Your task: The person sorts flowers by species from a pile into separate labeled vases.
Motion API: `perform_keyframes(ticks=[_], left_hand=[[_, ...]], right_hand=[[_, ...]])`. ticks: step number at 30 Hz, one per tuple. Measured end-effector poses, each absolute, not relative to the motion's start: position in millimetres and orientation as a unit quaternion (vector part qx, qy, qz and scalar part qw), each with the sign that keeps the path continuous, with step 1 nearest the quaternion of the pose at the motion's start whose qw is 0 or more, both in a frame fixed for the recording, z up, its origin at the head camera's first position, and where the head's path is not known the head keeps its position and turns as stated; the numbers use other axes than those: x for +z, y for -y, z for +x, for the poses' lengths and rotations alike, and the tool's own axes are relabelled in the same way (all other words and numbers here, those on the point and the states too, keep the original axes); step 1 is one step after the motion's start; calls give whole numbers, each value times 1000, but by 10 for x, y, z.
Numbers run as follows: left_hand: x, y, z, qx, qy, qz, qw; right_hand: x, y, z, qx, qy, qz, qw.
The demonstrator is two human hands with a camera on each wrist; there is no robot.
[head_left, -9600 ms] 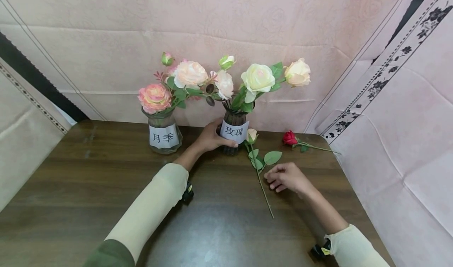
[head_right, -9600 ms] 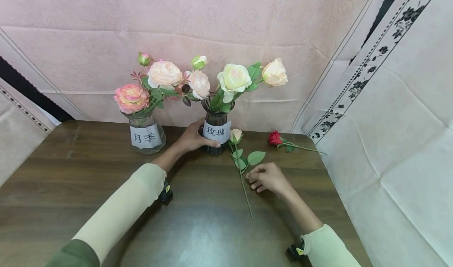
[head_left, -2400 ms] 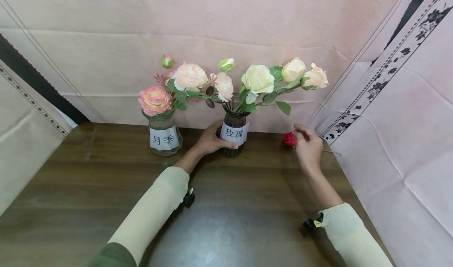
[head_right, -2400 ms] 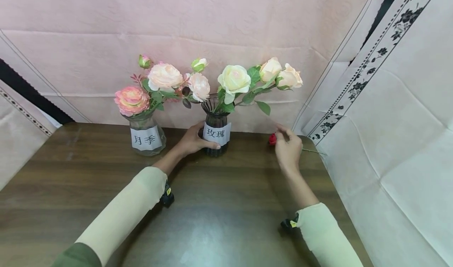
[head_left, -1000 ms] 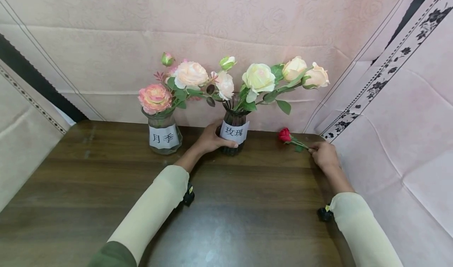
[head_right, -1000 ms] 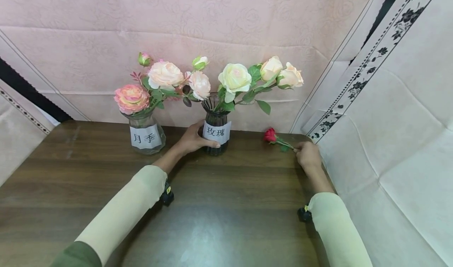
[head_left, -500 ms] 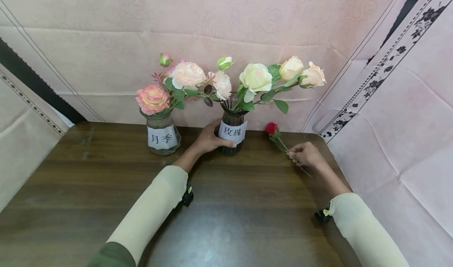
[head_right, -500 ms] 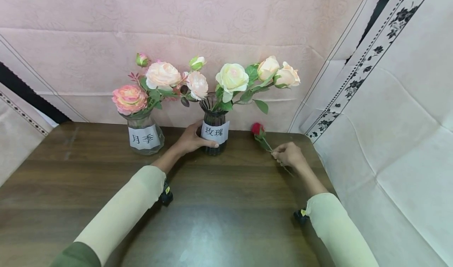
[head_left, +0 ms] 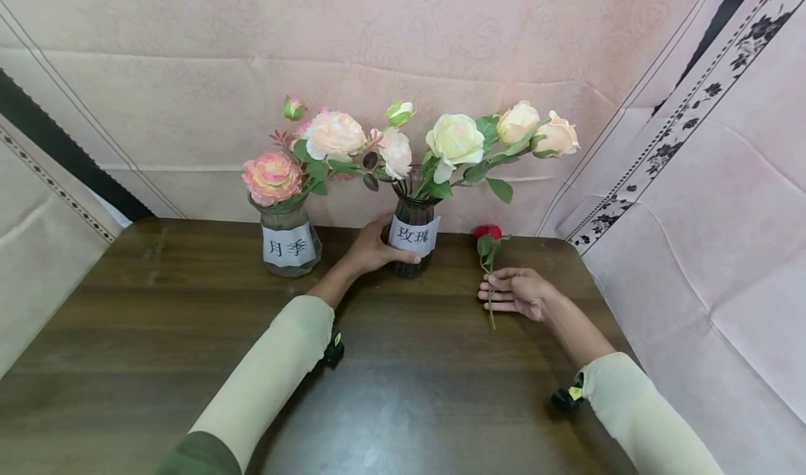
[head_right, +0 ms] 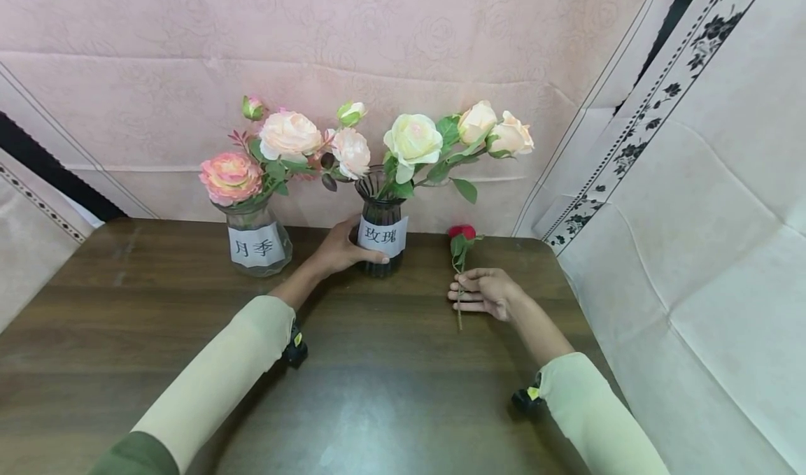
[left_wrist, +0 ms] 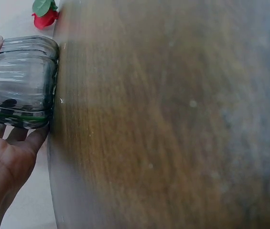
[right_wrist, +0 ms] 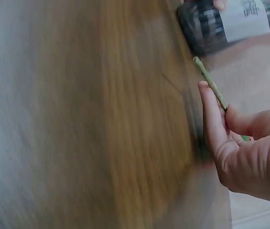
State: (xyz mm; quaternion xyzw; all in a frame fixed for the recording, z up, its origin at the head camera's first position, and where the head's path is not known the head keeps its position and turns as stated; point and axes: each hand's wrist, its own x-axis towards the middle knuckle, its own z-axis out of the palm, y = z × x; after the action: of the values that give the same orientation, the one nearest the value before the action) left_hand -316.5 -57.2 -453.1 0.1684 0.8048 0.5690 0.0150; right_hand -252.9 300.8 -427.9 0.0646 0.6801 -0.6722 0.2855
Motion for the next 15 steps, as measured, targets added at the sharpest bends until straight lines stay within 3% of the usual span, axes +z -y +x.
perform_keyframes(ticks=[7,15], left_hand=[[-4535,573,-3162,571,-803,171,14],[-4551,576,-3166,569,-804,170,16]], right_hand=[[-4258,-2793,-2457,-741,-618,66,253],[-4128,-2603,-2421,-827,-540,92,122]])
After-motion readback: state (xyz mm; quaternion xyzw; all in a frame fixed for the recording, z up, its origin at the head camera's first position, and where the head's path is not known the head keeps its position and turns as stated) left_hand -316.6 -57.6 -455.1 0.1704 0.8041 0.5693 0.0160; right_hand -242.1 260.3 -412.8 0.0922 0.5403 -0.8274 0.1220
